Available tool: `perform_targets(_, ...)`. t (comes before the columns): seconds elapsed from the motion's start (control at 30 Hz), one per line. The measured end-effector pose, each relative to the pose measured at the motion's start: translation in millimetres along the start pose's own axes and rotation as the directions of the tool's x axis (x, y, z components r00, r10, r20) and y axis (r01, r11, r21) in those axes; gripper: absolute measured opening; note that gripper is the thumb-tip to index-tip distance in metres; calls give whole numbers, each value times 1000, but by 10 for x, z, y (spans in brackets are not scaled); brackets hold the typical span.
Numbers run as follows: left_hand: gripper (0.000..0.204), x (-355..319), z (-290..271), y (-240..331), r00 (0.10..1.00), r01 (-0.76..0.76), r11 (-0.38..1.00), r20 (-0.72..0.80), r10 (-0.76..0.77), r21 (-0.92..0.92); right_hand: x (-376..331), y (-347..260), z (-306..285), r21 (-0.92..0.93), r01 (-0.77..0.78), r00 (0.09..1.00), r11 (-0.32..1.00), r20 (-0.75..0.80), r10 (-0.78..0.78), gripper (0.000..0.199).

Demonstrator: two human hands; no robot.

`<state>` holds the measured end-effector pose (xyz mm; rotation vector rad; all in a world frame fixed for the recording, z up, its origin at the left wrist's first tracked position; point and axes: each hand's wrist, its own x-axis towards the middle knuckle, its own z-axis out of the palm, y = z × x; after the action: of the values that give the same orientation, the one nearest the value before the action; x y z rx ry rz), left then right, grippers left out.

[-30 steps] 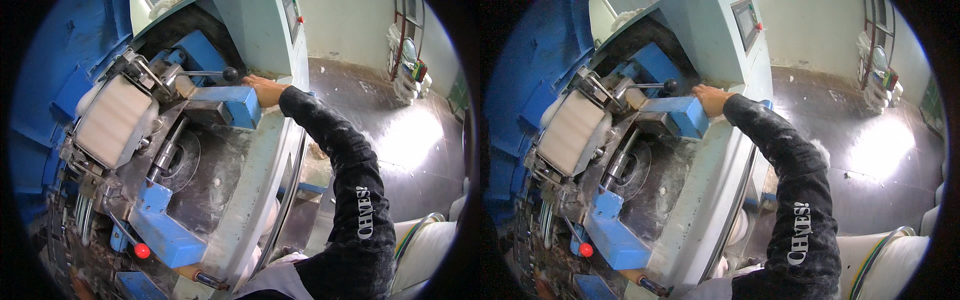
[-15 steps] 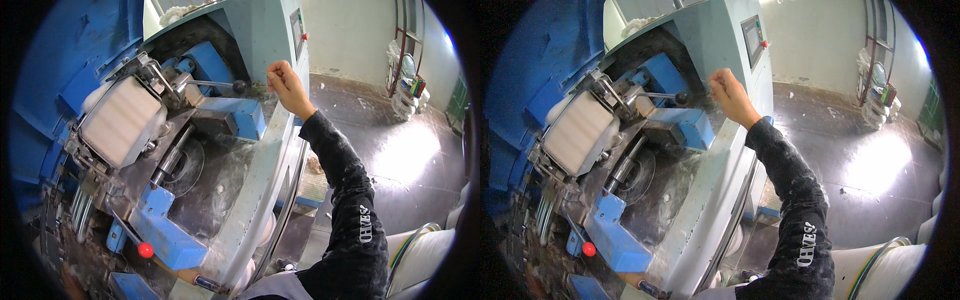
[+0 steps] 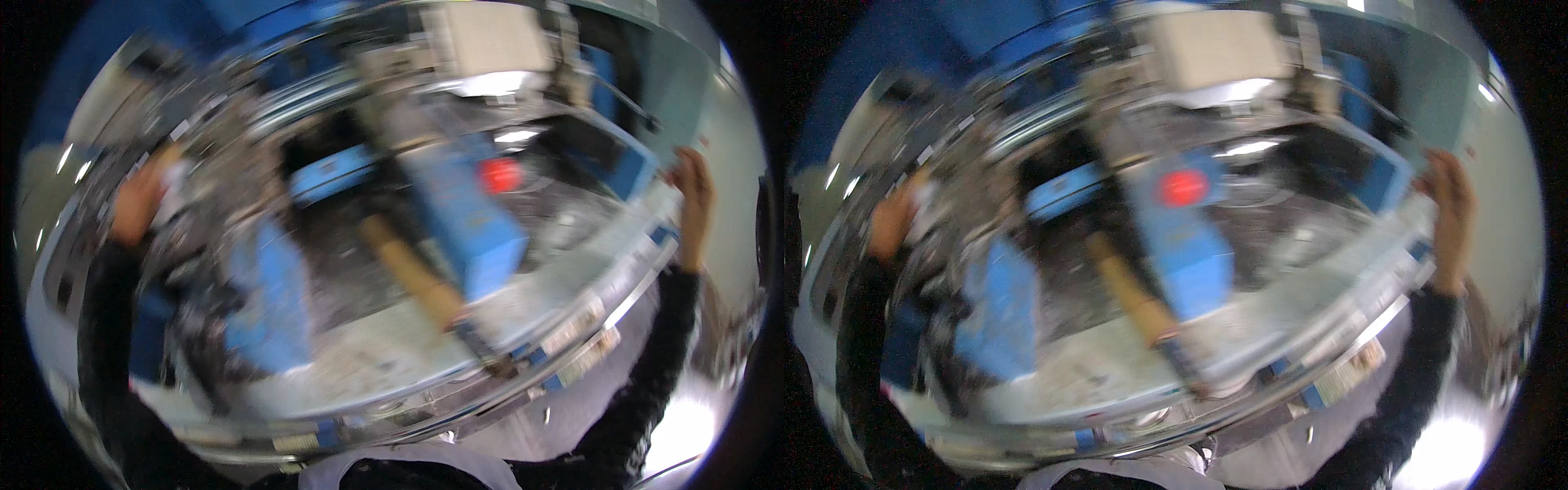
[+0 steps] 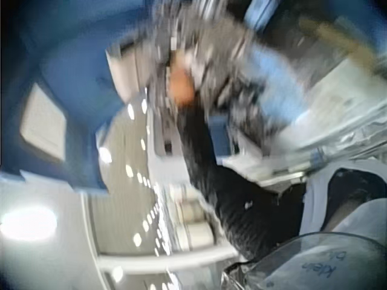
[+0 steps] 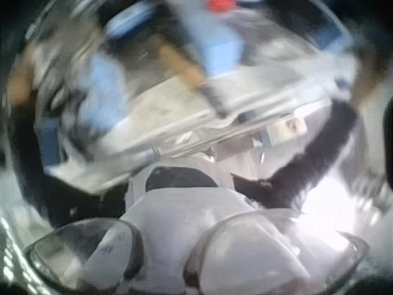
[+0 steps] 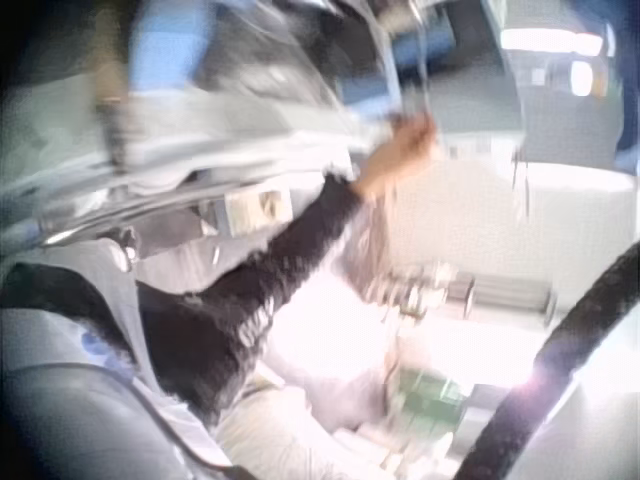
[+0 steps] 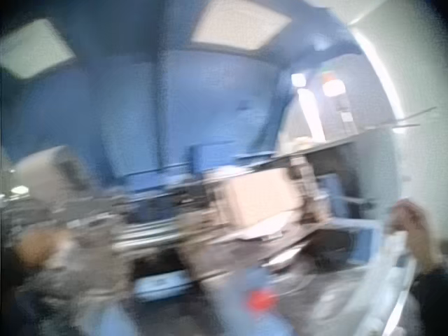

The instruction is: The person feeds white fibrous material into a textile machine, adjusts levers, and removes processed material. They repeat this cycle multiple times, handling the material by hand and using machine controls to guide the process.

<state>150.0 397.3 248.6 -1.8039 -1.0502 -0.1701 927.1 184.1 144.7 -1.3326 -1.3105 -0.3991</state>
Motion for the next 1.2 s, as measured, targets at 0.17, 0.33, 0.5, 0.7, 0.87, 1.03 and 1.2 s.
perform_targets(0.17,23,139,-195,-24,944,-299,954,-156,291,-28,-298,-1122,58,26,41,998,999,-47,-40,36)
perform_targets(0.33,23,197,-129,-211,872,-434,901,-242,425,21,-769,-3214,698,-170,289,940,942,236,-246,36)
perform_targets(0.5,19,238,-2,-360,821,-516,853,-333,464,-81,-904,-4809,2264,124,602,622,789,547,-561,16)
perform_targets(0.7,20,201,143,-411,796,-500,852,-470,381,-156,-1004,-5204,3852,-123,503,766,855,522,-376,14)
perform_targets(0.87,19,196,233,-401,740,-502,861,-557,376,-86,-1003,-5142,4438,-90,438,855,894,347,-385,13)
perform_targets(1.03,19,203,236,-408,726,-505,859,-580,369,-84,-952,-5055,4705,-86,431,866,898,319,-385,27)
perform_targets(1.2,18,172,209,-392,725,-496,865,-581,368,-71,-963,-5014,4713,-52,347,909,936,265,-322,22)
